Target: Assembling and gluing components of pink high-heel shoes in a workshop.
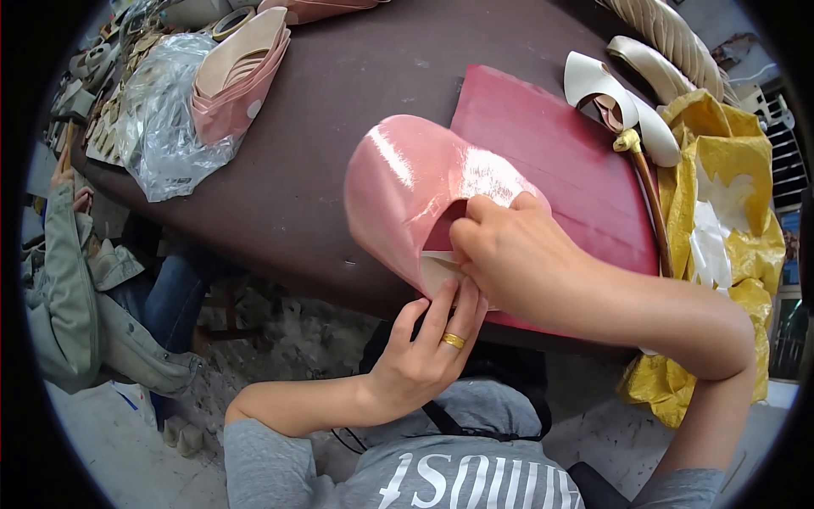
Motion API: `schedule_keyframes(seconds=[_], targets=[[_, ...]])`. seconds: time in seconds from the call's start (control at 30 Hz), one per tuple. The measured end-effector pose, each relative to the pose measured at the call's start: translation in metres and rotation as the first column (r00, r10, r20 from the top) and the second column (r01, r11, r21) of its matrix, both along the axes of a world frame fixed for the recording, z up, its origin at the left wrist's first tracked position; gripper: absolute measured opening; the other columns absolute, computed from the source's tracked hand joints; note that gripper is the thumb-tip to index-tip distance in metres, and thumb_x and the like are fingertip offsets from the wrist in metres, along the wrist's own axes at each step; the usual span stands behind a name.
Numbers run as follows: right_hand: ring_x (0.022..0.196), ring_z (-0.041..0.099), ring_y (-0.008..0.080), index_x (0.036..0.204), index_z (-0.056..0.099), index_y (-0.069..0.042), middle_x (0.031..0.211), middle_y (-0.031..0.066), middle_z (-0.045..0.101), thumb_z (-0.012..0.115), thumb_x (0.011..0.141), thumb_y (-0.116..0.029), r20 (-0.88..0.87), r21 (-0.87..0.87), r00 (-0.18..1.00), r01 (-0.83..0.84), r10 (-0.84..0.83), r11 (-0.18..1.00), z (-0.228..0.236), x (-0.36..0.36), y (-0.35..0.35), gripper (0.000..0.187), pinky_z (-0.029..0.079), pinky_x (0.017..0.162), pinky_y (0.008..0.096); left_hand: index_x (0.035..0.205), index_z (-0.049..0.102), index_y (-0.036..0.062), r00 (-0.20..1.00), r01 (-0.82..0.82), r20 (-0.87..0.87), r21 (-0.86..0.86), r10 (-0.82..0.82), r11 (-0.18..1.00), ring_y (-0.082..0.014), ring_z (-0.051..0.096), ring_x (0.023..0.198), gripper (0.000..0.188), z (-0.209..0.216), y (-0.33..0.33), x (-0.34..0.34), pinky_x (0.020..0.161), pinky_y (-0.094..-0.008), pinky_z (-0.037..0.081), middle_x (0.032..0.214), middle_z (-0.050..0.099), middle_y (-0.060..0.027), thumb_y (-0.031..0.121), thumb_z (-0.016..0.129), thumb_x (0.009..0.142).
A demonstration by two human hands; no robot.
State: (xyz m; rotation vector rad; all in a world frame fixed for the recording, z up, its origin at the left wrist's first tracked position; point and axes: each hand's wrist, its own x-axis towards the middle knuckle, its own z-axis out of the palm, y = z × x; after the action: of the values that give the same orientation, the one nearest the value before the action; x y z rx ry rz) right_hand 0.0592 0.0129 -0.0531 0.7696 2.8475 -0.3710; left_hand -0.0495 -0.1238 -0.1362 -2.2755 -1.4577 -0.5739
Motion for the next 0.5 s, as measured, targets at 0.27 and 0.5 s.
schedule_keyframes(seconds=[0.27,0.5], targets=[[0.064,0.053,0.0215,0.082,0.055,-0.005,0.081,0.006,0.055,0.066,0.076,-0.012,0.051,0.045,0.997,-0.062,0.06,0.997,0.012,0.012,-0.021,0.015,0.041,0.069,0.0313,0.118,0.064,0.0025,0.998,0.009,-0.057,-0.017,-0.01,1.0,-0.027,0.059,0.116,0.039,-0.003,-0.011,-0.008,0.088,-0.0358,0.039,0.122,0.061,-0.0136,0.014,0.056,0.082],[0.067,0.049,0.0189,0.087,0.057,-0.006,0.087,0.0051,0.054,0.064,0.079,-0.011,-0.118,0.269,0.99,-0.037,0.071,0.963,0.01,0.033,-0.033,0.012,0.039,0.076,0.0339,0.115,0.063,0.0029,0.998,-0.054,-0.041,0.052,0.056,0.997,-0.0245,0.059,0.114,0.037,-0.007,-0.005,-0.002,0.083,-0.0339,0.039,0.121,0.062,-0.0138,0.016,0.058,0.081]])
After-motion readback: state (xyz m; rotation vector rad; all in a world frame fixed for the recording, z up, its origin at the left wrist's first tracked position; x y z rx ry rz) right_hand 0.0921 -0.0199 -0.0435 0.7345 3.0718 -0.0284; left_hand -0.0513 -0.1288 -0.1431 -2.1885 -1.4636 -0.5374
